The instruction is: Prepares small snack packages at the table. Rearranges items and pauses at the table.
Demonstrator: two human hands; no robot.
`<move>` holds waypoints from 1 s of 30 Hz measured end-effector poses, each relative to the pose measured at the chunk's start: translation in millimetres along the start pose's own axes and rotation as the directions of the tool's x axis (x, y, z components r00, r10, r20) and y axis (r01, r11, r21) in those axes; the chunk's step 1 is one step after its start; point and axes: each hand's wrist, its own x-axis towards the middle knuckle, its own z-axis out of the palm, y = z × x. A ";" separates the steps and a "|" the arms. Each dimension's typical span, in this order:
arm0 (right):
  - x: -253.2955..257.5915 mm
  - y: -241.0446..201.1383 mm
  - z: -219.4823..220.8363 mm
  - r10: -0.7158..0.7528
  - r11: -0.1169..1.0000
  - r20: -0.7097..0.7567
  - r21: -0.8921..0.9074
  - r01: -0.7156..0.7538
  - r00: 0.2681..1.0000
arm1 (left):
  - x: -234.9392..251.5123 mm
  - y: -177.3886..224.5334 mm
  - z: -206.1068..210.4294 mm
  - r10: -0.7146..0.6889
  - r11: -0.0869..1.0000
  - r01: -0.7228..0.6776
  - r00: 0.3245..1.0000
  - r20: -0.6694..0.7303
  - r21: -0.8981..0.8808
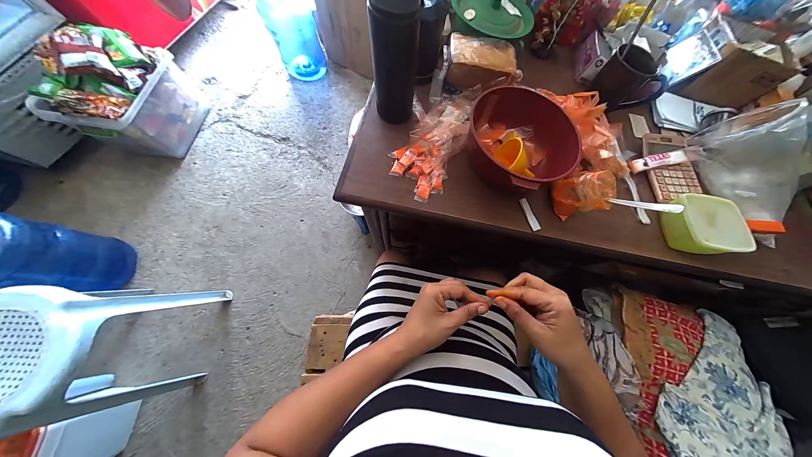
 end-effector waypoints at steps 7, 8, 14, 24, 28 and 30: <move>3.4 3.8 10.0 0.011 1.000 -0.114 0.013 -0.010 0.993 | 2.2 -3.1 -1.0 0.000 1.000 0.000 1.000 -0.007 0.004; 4.0 5.0 12.0 0.022 1.000 -0.130 0.023 -0.019 0.991 | 3.0 -3.3 -0.9 0.000 1.000 0.000 1.000 -0.008 0.000; 7.8 9.8 11.7 0.016 0.999 -0.079 0.046 -0.012 0.997 | 7.1 -5.1 -0.6 -0.010 1.000 0.010 1.000 -0.011 -0.003; 8.0 15.5 9.4 -0.006 0.999 -0.058 0.033 0.008 0.998 | 9.7 -8.2 -3.3 -0.009 1.000 0.009 1.000 0.000 -0.001; 8.7 15.9 17.0 0.006 0.999 -0.136 0.039 -0.001 0.991 | 10.1 -8.0 -3.2 0.002 1.000 -0.002 1.000 -0.005 0.001; 9.3 18.1 19.8 0.031 0.997 -0.202 0.075 -0.016 0.979 | 10.3 -7.8 -3.5 0.003 1.000 -0.003 1.000 -0.007 0.000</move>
